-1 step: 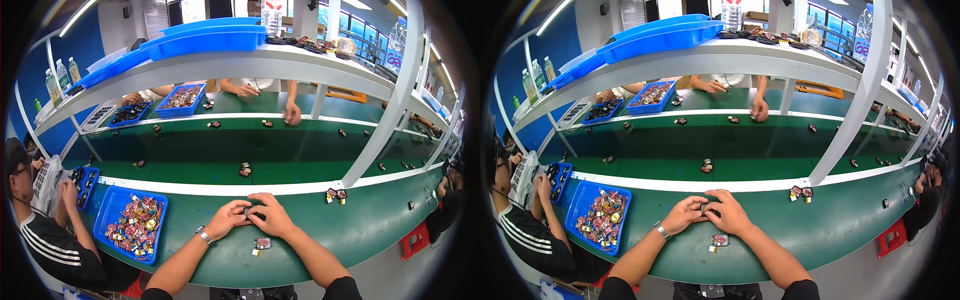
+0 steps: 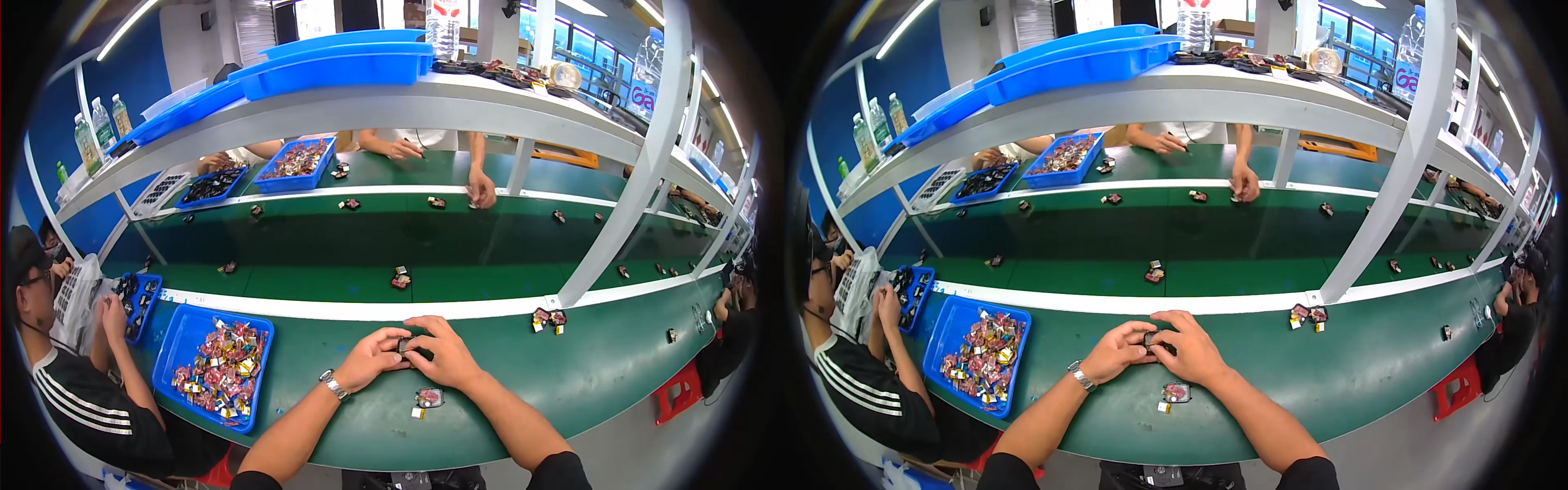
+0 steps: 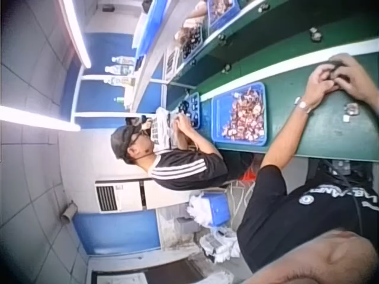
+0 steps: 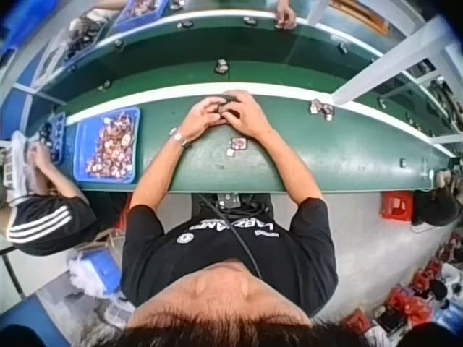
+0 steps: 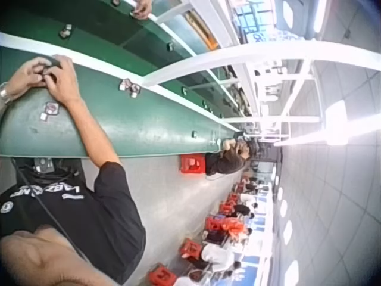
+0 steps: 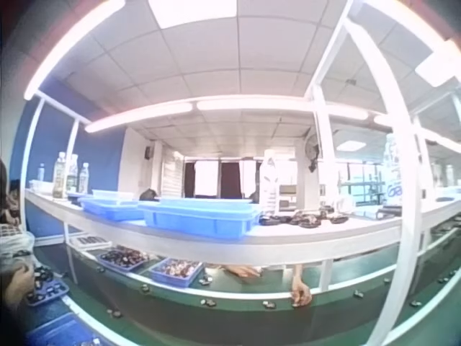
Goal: Assembling small electronic or toy components on a factory conveyor belt.
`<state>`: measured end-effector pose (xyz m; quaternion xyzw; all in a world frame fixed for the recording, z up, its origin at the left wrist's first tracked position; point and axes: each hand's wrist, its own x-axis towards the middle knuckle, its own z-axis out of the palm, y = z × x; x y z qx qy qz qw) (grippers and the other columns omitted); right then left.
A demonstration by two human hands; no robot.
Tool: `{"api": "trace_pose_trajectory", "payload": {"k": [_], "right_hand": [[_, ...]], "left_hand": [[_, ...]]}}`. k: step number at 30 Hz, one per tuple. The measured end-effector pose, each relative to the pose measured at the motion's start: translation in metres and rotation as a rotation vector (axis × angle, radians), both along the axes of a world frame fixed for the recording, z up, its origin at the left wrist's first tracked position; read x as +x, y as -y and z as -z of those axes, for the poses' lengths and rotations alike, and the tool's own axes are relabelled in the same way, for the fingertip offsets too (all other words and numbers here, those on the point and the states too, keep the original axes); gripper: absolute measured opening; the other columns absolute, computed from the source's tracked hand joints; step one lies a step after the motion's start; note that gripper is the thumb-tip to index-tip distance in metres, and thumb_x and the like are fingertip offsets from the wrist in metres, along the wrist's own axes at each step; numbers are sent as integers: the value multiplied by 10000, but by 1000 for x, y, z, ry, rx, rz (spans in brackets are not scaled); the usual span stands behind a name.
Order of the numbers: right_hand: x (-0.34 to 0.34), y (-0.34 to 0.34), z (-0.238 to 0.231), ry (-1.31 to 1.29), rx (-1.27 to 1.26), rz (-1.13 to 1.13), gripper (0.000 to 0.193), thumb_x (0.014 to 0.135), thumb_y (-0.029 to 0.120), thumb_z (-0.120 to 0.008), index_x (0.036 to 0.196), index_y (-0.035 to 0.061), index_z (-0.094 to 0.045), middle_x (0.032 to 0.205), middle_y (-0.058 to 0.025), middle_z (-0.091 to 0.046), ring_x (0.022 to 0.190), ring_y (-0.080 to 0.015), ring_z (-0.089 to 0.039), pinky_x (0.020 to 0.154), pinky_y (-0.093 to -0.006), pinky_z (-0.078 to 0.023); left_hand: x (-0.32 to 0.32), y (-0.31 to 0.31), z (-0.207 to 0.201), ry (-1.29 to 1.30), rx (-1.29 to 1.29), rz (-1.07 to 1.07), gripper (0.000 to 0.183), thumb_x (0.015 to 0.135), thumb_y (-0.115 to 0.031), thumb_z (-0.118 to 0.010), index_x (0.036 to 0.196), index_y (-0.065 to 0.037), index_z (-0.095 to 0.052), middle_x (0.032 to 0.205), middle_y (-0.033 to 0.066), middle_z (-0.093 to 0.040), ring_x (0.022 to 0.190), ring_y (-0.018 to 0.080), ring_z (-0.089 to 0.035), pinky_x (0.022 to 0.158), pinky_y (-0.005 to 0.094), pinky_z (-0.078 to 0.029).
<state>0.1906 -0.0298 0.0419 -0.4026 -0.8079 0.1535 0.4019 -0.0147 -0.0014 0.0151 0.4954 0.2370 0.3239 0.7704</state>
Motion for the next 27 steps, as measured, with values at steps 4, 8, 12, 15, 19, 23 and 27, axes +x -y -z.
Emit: {"api": "trace_pose_trajectory", "payload": {"k": [4, 8, 12, 15, 19, 23, 27], "right_hand": [[-2, 2, 0, -40, -33, 19, 56, 785, 87, -694, 839, 70, -688, 1242, -94, -590, 1182, -300, -525, 964, -392, -471], [0, 4, -4, -49, -42, -35, 62, 786, 88, -695, 844, 68, -688, 1239, -93, -592, 1182, -298, -527, 957, -393, -476], [-2, 5, -1, -54, -31, -36, 89, 781, 89, -703, 866, 65, -692, 1226, -92, -595, 1172, -294, -534, 939, -389, -488], [-5, 6, 4, -64, 3, 29, 120, 774, 83, -716, 893, 68, -702, 1214, -88, -604, 1150, -287, -546, 913, -378, -505], [-14, 6, 8, -131, 42, 93, 147, 768, 66, -728, 915, 64, -714, 1176, -78, -628, 1097, -270, -572, 886, -361, -517], [-16, 9, 8, -164, 65, 144, 136, 774, 47, -705, 910, 54, -706, 1150, -76, -633, 1051, -260, -588, 853, -352, -524], [-14, 8, 10, -193, -41, 102, 155, 786, 60, -721, 940, 69, -733, 1192, -74, -629, 1082, -256, -575, 874, -351, -522]], "left_hand": [[0, 1, 0, -25, 22, -6, 370, 975, -6, -477, 1342, -26, -433, 1275, 116, -560, 1179, 201, -569, 1020, 373, -498], [-1, 1, -2, -67, -40, -11, 353, 988, -37, -480, 1340, -39, -440, 1273, 104, -564, 1177, 178, -568, 1004, 361, -506], [0, 1, 1, -92, -39, -40, 308, 993, -76, -507, 1297, -46, -462, 1274, 128, -569, 1181, 197, -572, 993, 389, -510], [3, 1, 0, 3, -72, -86, 280, 999, -99, -505, 1272, -54, -465, 1311, 134, -546, 1189, 209, -566, 1010, 400, -496], [5, 5, 1, 91, -91, -84, 270, 1013, -93, -459, 1280, -55, -441, 1287, 125, -546, 1178, 202, -562, 1015, 389, -488], [6, 3, 8, 140, -128, -84, 244, 1006, -106, -486, 1244, -57, -453, 1315, 161, -534, 1180, 238, -569, 1033, 435, -475], [5, 3, 9, 141, -118, -89, 236, 1006, -108, -491, 1233, -56, -458, 1292, 163, -546, 1162, 232, -578, 1024, 441, -482]]}}
